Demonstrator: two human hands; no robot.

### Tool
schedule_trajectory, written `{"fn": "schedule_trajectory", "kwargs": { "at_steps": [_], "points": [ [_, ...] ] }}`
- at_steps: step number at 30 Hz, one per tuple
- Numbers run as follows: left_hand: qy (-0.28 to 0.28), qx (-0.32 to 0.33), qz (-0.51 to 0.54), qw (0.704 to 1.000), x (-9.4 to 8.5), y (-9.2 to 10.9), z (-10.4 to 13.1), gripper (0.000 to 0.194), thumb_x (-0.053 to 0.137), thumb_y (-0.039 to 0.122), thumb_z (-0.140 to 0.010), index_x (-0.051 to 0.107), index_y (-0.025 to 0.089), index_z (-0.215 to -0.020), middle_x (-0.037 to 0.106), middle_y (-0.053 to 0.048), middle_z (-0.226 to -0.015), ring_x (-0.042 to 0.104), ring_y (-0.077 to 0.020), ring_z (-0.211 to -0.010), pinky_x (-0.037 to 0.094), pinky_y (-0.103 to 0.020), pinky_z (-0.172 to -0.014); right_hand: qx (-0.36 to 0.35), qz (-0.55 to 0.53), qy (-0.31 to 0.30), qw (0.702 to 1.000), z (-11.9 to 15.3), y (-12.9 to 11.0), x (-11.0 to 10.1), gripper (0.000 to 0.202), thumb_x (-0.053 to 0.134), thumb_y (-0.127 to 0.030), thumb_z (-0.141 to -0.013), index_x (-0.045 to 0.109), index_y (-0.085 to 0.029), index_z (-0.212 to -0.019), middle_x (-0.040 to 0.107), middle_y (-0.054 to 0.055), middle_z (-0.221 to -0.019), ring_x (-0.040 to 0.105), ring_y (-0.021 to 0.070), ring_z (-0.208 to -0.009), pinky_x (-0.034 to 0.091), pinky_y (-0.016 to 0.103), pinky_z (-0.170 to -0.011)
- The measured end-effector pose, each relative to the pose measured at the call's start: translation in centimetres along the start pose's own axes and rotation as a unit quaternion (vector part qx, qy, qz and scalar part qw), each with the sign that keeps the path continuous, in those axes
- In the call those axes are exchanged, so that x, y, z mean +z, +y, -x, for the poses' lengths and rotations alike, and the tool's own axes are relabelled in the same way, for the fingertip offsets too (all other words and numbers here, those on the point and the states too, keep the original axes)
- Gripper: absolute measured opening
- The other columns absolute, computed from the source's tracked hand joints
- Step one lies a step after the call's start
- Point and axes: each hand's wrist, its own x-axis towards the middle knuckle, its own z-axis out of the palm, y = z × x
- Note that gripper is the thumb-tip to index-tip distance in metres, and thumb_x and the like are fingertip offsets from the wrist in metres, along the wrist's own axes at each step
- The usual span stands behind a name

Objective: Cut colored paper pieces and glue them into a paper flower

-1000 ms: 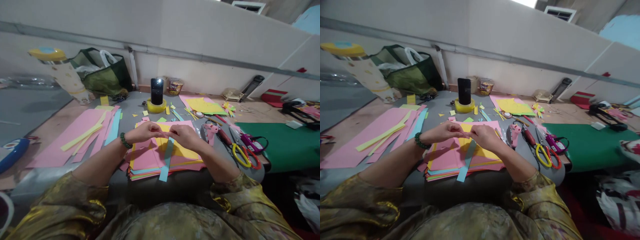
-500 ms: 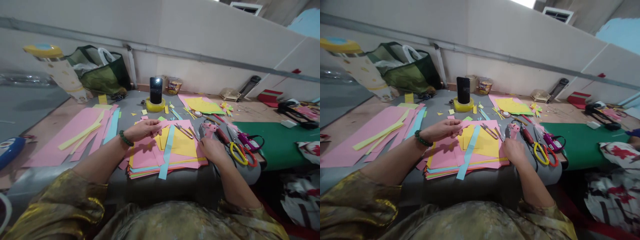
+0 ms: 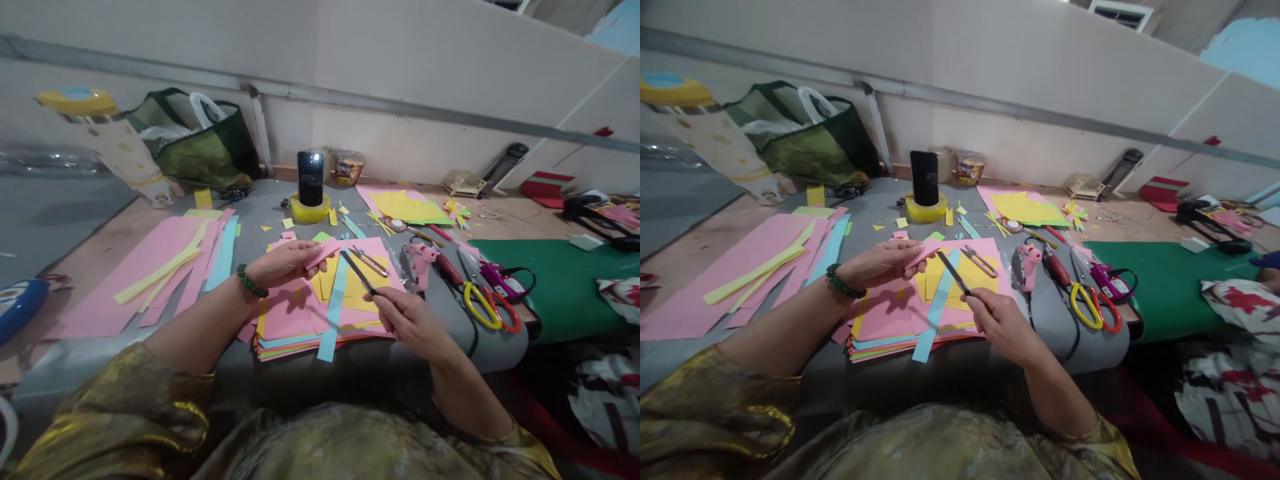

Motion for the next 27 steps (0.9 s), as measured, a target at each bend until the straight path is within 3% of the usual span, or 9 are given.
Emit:
{"fn": "schedule_trajectory", "kwargs": {
  "at_steps": [8, 12, 14, 16, 19, 27],
  "points": [
    [0.004, -0.004, -0.020, 1.000, 0.2, 0.2, 0.2, 0.029, 0.071, 0.036, -0.086, 0.060, 0.014, -0.071, 0.062, -0.001, -0.072, 0.045, -0.0068, -0.055, 0.039, -0.020, -0.054, 0.012, 0.028, -0.007, 1.000, -1.1, 0.6, 1.2, 0.037, 0.039, -0.045, -0.096, 0.056, -0.020, -0.075, 0.051, -0.005, -0.053, 0.043, 0.0088, -0.042, 0.034, 0.021, -0.043],
    [0.003, -0.003, -0.029, 1.000, 0.1, 0.1, 0.1, 0.028, 0.070, 0.037, -0.086, 0.060, 0.015, -0.072, 0.062, -0.001, -0.074, 0.045, -0.0070, -0.056, 0.041, -0.021, -0.055, 0.005, 0.069, 0.006, 0.998, -1.2, 0.4, 1.3, 0.035, 0.039, -0.041, -0.096, 0.062, -0.019, -0.081, 0.054, -0.004, -0.053, 0.047, 0.0105, -0.044, 0.038, 0.022, -0.045],
    [0.007, -0.002, -0.024, 1.000, 0.1, 0.1, 0.1, 0.028, 0.070, 0.036, -0.087, 0.061, 0.014, -0.073, 0.064, -0.002, -0.076, 0.045, -0.0066, -0.056, 0.041, -0.020, -0.055, -0.020, 0.109, 0.034, 0.993, -1.1, 0.6, 1.3, 0.035, 0.039, -0.039, -0.097, 0.067, -0.019, -0.090, 0.063, 0.000, -0.061, 0.056, 0.0133, -0.053, 0.044, 0.023, -0.052],
    [0.017, -0.002, -0.013, 1.000, 0.0, 0.2, 0.0, 0.026, 0.069, 0.035, -0.088, 0.063, 0.013, -0.074, 0.065, -0.002, -0.077, 0.045, -0.0064, -0.056, 0.041, -0.020, -0.055, -0.049, 0.135, 0.065, 0.987, -0.9, 0.8, 1.3, 0.036, 0.039, -0.038, -0.098, 0.070, -0.019, -0.100, 0.074, 0.006, -0.082, 0.067, 0.0175, -0.074, 0.052, 0.026, -0.067],
    [0.028, -0.003, -0.001, 1.000, 0.0, 0.2, 0.0, 0.025, 0.068, 0.033, -0.089, 0.066, 0.012, -0.076, 0.065, -0.002, -0.076, 0.046, -0.0064, -0.056, 0.041, -0.020, -0.055, -0.076, 0.173, 0.101, 0.977, -0.7, 1.3, 1.1, 0.037, 0.040, -0.036, -0.098, 0.071, -0.019, -0.109, 0.076, 0.010, -0.103, 0.070, 0.0213, -0.094, 0.054, 0.030, -0.081],
    [0.014, 0.004, -0.018, 1.000, 0.2, 0.2, 0.1, 0.029, 0.072, 0.038, -0.085, 0.066, 0.012, -0.074, 0.066, -0.003, -0.074, 0.047, -0.0061, -0.055, 0.043, -0.019, -0.053, -0.092, 0.278, 0.134, 0.947, -0.8, 2.0, 1.3, 0.035, 0.041, -0.032, -0.100, 0.070, -0.020, -0.116, 0.075, 0.009, -0.093, 0.070, 0.0196, -0.081, 0.053, 0.027, -0.070]
  ]
}}
